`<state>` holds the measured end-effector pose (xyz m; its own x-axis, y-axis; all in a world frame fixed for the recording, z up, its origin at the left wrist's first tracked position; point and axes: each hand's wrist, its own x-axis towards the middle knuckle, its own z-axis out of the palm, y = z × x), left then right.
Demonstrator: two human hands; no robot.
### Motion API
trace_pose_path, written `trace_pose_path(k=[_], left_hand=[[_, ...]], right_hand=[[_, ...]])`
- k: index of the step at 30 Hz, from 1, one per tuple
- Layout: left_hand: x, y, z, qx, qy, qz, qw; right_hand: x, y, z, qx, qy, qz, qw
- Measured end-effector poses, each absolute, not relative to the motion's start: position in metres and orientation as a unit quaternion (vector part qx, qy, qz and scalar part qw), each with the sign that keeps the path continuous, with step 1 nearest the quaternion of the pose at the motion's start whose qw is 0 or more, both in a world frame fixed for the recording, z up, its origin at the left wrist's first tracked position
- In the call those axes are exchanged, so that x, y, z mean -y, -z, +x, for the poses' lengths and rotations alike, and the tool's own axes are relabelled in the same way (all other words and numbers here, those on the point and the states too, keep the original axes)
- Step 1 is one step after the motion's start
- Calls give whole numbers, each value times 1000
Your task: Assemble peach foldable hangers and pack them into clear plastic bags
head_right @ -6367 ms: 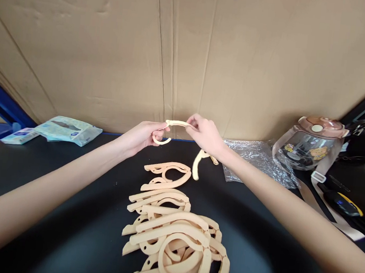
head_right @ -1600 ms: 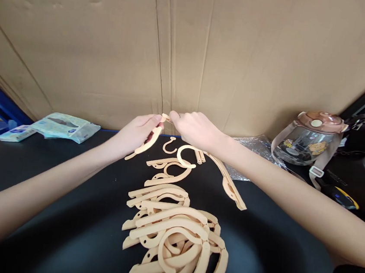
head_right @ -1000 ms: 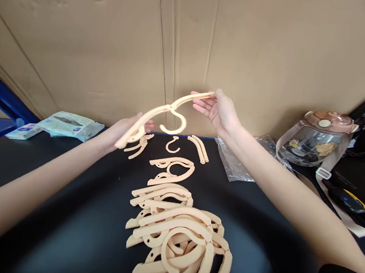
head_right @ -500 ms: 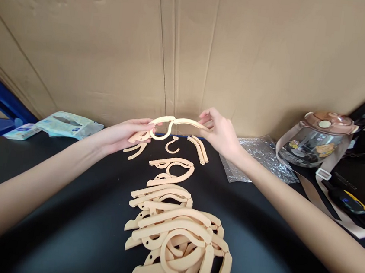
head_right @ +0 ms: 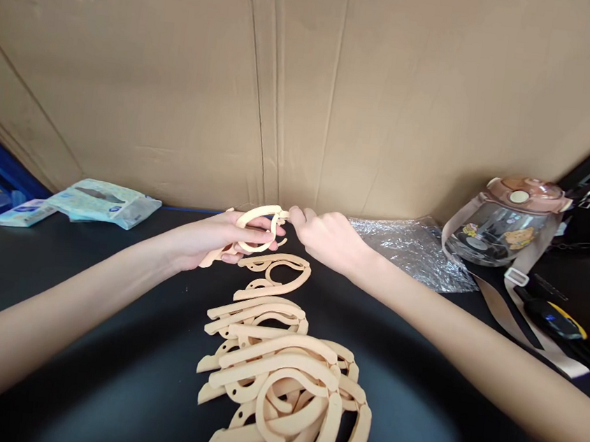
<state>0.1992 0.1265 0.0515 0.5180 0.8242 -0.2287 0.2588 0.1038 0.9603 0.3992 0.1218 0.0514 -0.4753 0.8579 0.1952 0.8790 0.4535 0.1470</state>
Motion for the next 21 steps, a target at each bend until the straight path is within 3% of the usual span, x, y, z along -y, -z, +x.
trace_pose_path(k=[6, 13, 21], left_hand=[[-108, -51, 212, -439, -252, 637, 581], [-123, -58, 212, -433, -358, 465, 685], [-120, -58, 211, -466, -425, 483, 607]], right_hand=[[-173, -40, 431, 790, 42, -607, 77], [-197, 1, 443, 767, -22, -635, 87], [-195, 0, 435, 762, -51, -633, 126]])
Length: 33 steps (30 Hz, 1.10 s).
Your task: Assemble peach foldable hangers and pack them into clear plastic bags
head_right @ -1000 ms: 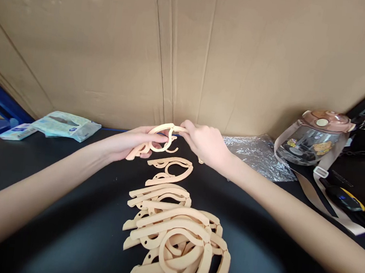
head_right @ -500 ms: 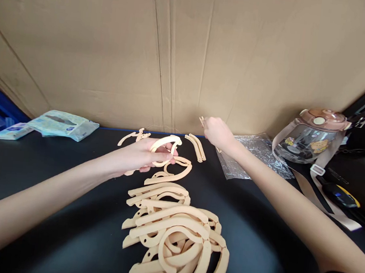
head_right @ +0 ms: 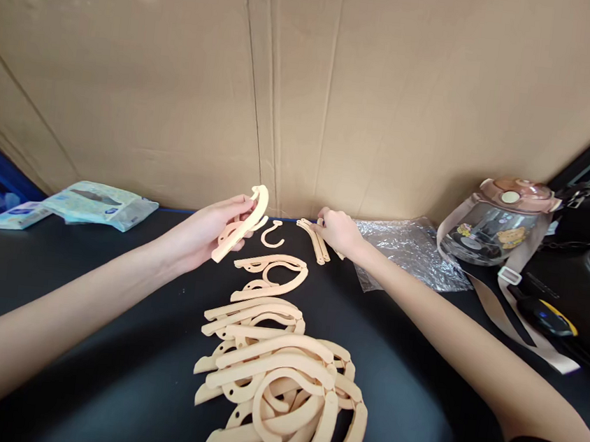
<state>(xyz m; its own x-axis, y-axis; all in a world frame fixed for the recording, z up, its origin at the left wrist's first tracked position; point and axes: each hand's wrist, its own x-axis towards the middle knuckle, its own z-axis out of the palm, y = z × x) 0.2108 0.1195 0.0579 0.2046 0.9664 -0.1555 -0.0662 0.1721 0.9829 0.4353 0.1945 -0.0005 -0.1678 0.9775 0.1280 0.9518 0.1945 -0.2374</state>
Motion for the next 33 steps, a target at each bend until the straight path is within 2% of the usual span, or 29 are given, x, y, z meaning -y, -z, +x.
trace_pose_path(k=[6, 15, 19, 23, 25, 28, 30, 33], left_hand=[[-122, -55, 211, -485, -435, 470, 595], [-126, -48, 211, -483, -447, 473, 586], [-128, -45, 211, -465, -451, 504, 572], [-127, -48, 218, -442, -426, 559, 557], [-126, -52, 222, -429, -416, 594, 539], [-127, -56, 224, -408, -419, 643, 495], [-129, -59, 220, -400, -438, 676, 437], [-132, -65, 208, -407, -472, 729, 281]], right_hand=[[-199, 0, 442, 751, -56, -641, 146], [-197, 4, 441, 748, -21, -654, 111], [-188, -5, 433, 742, 10, -659, 122], [-165, -25, 414, 755, 10, -633, 174], [-150, -36, 403, 792, -58, -569, 214], [-133, -49, 394, 809, -184, -448, 333], [-128, -56, 396, 796, -190, -433, 378], [-131, -69, 408, 801, -163, -423, 391]])
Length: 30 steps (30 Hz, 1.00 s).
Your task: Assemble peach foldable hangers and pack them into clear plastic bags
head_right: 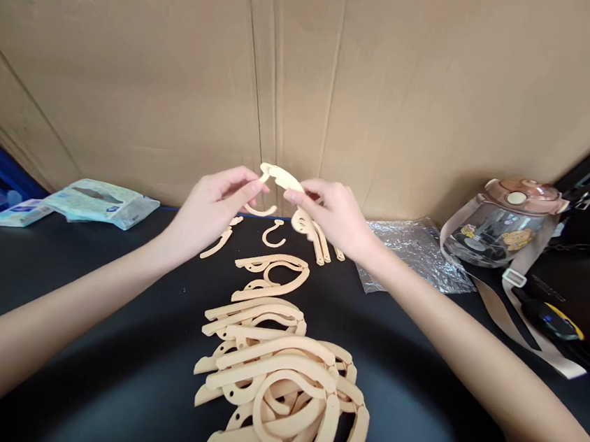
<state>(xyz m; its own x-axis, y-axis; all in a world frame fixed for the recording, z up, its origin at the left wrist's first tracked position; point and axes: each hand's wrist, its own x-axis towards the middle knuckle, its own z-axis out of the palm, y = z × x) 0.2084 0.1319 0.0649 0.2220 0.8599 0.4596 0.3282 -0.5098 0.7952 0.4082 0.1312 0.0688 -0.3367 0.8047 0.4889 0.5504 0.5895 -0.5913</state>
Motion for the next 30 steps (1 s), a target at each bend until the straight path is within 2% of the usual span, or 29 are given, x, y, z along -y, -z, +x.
trace_pose_path(k=[2, 3, 6, 10, 12, 14, 16, 21, 25, 30], left_hand=[[-132, -71, 202, -420, -472, 746, 211], [-132, -73, 201, -430, -465, 745, 209], [-128, -78, 203, -450, -437, 722, 294], [-121, -72, 214, -426, -402, 670, 457], [-120, -67, 218, -417, -382, 664, 489], [-120, -61, 221, -422, -371, 669, 487], [-121, -55, 225, -437, -377, 673, 461], [-125, -35, 237, -475, -411, 698, 344], [-138, -25, 237, -490, -376, 724, 308], [-179, -16, 221, -557, -329, 693, 319]], right_hand=[[-134, -78, 417, 811, -134, -413, 393], [-135, -81, 421, 813, -111, -413, 394], [-132, -86, 423, 829, 23, -432, 354], [-127, -79, 418, 840, 277, -432, 176], [-127, -74, 417, 847, 313, -417, 106], [-129, -69, 415, 855, 289, -425, 74], [-132, -63, 413, 859, 204, -460, 94], [-145, -51, 407, 804, -123, -519, 261], [-161, -52, 418, 744, -231, -530, 335], [-165, -61, 425, 651, -304, -527, 455]])
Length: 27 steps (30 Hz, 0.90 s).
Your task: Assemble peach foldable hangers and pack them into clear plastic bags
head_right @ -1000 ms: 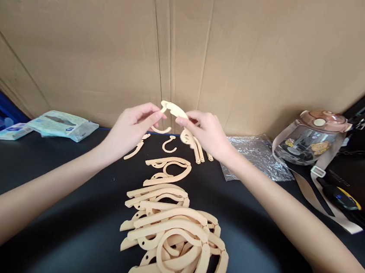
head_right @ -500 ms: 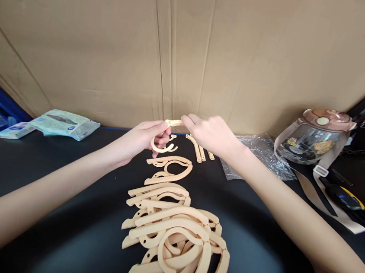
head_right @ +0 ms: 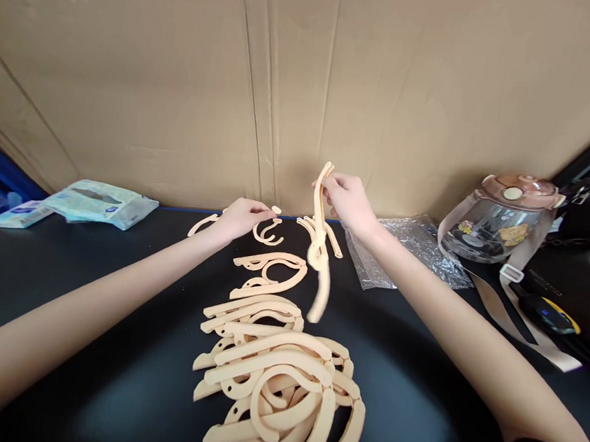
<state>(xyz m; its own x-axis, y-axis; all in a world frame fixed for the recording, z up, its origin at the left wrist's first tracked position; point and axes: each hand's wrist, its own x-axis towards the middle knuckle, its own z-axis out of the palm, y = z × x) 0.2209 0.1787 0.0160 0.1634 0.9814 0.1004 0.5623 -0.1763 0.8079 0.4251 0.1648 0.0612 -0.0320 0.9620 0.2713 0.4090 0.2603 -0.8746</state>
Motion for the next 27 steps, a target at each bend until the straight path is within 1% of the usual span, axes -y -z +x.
trace_pose_path(k=[4, 7, 8, 10, 13, 15, 18, 19, 21, 23, 25, 27], left_hand=[[-192, -13, 212, -584, -341, 658, 332], [-186, -20, 210, -531, -341, 656, 415], [-183, -24, 209, -506, -331, 657, 451], [-178, -30, 207, -460, -317, 657, 505], [-173, -36, 206, -427, -327, 652, 534], [-168, -37, 209, -422, -330, 652, 537], [-159, -39, 215, -430, -321, 662, 523], [-156, -40, 218, -434, -319, 667, 515], [-150, -43, 222, -439, -309, 678, 502], [-146, -45, 225, -438, -298, 691, 492], [-144, -46, 227, -438, -288, 705, 478], [-144, -45, 228, -446, -293, 717, 449]], right_hand=[[-160, -65, 423, 599, -345, -507, 515], [-163, -63, 426, 571, -358, -495, 548], [-166, -62, 429, 584, -340, -499, 542], [-171, -57, 435, 648, -264, -518, 492], [-171, -52, 440, 745, -127, -533, 380], [-165, -51, 437, 799, -26, -523, 296], [-149, -51, 423, 856, 133, -481, 137], [-144, -50, 417, 859, 156, -477, 101], [-137, -50, 408, 857, 176, -479, 64], [-135, -48, 404, 859, 171, -478, 70], [-135, -45, 404, 866, 112, -470, 129], [-137, -41, 405, 861, 23, -467, 200]])
